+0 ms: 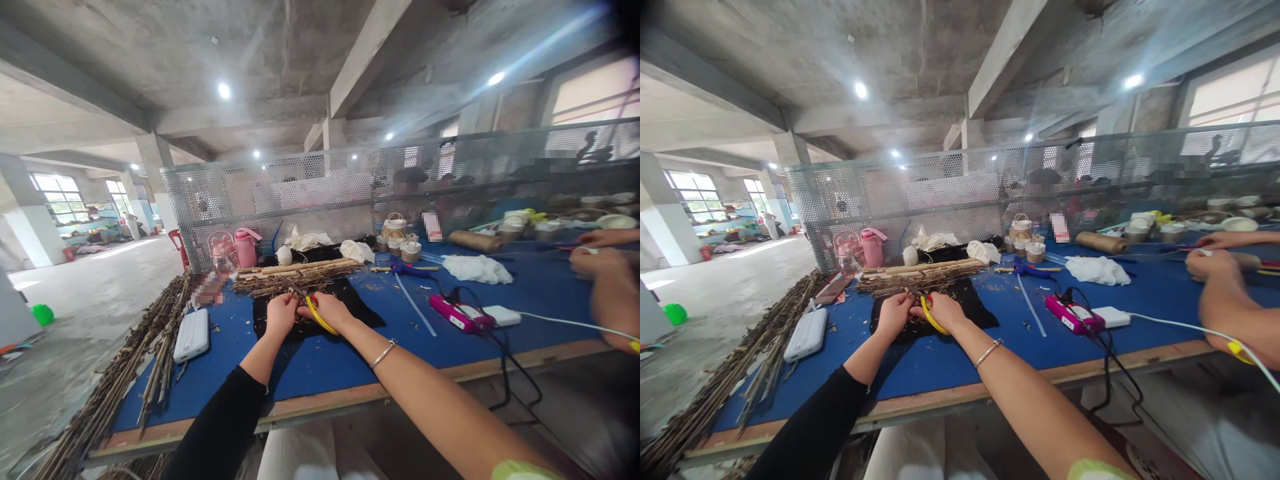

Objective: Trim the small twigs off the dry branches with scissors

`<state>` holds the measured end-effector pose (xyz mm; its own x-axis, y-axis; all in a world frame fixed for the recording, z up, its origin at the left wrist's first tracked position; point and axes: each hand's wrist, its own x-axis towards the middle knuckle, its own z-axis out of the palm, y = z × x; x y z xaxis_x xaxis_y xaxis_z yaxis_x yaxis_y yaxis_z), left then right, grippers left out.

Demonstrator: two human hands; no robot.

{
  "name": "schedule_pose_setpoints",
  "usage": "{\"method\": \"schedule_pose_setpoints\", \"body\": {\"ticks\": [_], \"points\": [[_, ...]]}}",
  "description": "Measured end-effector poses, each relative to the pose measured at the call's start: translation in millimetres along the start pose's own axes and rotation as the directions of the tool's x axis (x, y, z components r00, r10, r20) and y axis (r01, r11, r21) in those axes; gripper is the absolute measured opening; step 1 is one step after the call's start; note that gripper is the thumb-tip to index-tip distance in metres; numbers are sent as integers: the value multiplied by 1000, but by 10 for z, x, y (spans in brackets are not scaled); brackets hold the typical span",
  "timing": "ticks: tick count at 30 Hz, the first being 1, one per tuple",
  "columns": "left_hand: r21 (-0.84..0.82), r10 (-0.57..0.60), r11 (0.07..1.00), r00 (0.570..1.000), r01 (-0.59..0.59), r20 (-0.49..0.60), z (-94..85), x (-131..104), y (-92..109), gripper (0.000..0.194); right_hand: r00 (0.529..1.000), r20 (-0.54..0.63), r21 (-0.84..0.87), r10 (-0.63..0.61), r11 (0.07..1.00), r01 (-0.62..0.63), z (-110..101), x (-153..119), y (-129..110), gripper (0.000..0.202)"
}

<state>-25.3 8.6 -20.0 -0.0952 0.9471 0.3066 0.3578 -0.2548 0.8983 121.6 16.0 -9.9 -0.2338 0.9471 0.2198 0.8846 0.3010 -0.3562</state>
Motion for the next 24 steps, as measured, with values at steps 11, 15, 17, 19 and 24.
{"method": "schedule_pose_setpoints", "body": {"ticks": [11,15,17,19,24], "points": [[-67,-157,986,982,150,-102,-63,23,43,20,996,-83,7,-20,1000,20,7,-1,59,64],[-206,-192,963,978,172,-84,-33,3,91,14,995,-51,14,-87,996,87,17,-14,34,60],[-295,-198,940,979,173,-54,-14,7,92,13,997,-35,1,-68,998,68,18,-14,23,60],[-371,-200,912,980,177,-24,3,17,82,16,998,-41,-4,-38,999,38,16,-12,21,61],[-465,-234,861,972,208,3,23,32,70,17,999,-32,1,-1,1000,1,5,-10,42,62]]}}
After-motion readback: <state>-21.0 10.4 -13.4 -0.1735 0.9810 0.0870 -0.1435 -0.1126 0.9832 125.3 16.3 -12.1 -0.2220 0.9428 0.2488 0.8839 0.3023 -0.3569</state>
